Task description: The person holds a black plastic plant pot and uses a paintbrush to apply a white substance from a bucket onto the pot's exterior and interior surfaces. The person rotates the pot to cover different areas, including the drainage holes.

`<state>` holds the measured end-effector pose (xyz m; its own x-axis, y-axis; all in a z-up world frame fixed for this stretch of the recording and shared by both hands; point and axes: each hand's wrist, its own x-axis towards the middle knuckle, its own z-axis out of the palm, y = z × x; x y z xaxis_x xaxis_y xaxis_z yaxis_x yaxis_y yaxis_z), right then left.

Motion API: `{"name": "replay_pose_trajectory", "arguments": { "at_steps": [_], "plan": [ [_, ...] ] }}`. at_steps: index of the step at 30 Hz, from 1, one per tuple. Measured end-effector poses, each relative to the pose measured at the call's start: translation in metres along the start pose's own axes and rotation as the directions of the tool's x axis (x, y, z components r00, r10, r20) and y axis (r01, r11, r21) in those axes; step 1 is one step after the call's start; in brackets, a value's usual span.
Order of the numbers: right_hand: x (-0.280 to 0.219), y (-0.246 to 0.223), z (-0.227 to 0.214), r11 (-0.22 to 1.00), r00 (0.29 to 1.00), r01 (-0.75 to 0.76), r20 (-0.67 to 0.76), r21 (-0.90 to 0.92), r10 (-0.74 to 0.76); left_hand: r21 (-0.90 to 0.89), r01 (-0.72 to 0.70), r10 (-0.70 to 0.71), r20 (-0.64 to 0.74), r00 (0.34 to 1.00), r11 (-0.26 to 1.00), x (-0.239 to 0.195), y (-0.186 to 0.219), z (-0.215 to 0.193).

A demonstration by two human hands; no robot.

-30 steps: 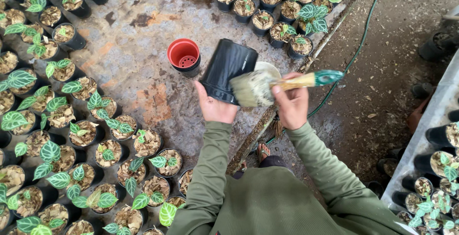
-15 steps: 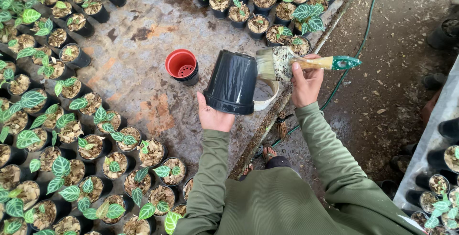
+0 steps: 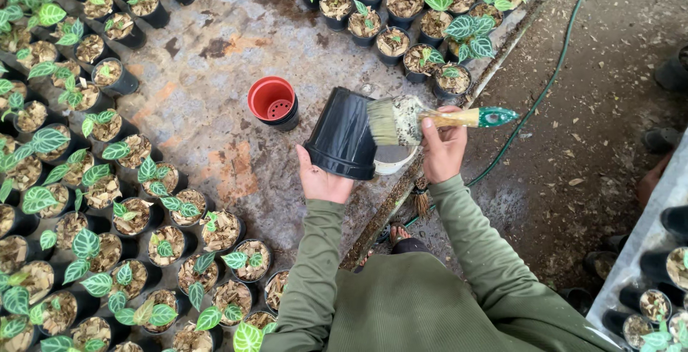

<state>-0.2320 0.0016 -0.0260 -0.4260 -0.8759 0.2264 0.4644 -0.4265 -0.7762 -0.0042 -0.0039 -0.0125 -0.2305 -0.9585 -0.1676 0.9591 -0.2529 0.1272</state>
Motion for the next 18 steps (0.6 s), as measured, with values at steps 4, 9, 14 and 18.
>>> {"name": "replay_pose_trajectory", "arguments": {
  "at_steps": [4, 9, 14, 18],
  "plan": [
    [0.024, 0.019, -0.029, 0.973, 0.995, -0.040, -0.095, -0.228, 0.019, -0.042, -0.001, 0.002, 0.019, 1.000, 0.999, 0.008, 0.008, -0.014],
    [0.053, 0.063, -0.072, 0.915, 0.994, -0.097, -0.090, -0.391, 0.067, -0.027, -0.068, 0.067, -0.019, 0.998, 0.997, 0.009, 0.012, -0.031],
    [0.066, 0.105, -0.106, 0.665, 0.979, -0.191, -0.087, -0.721, 0.187, 0.016, -0.103, 0.104, -0.167, 0.981, 0.995, -0.003, 0.013, -0.045],
    [0.074, 0.139, -0.123, 0.484, 0.939, -0.288, -0.144, -0.826, 0.313, 0.115, -0.170, 0.195, -0.260, 0.946, 0.979, -0.009, 0.010, -0.066]
  ]
}}
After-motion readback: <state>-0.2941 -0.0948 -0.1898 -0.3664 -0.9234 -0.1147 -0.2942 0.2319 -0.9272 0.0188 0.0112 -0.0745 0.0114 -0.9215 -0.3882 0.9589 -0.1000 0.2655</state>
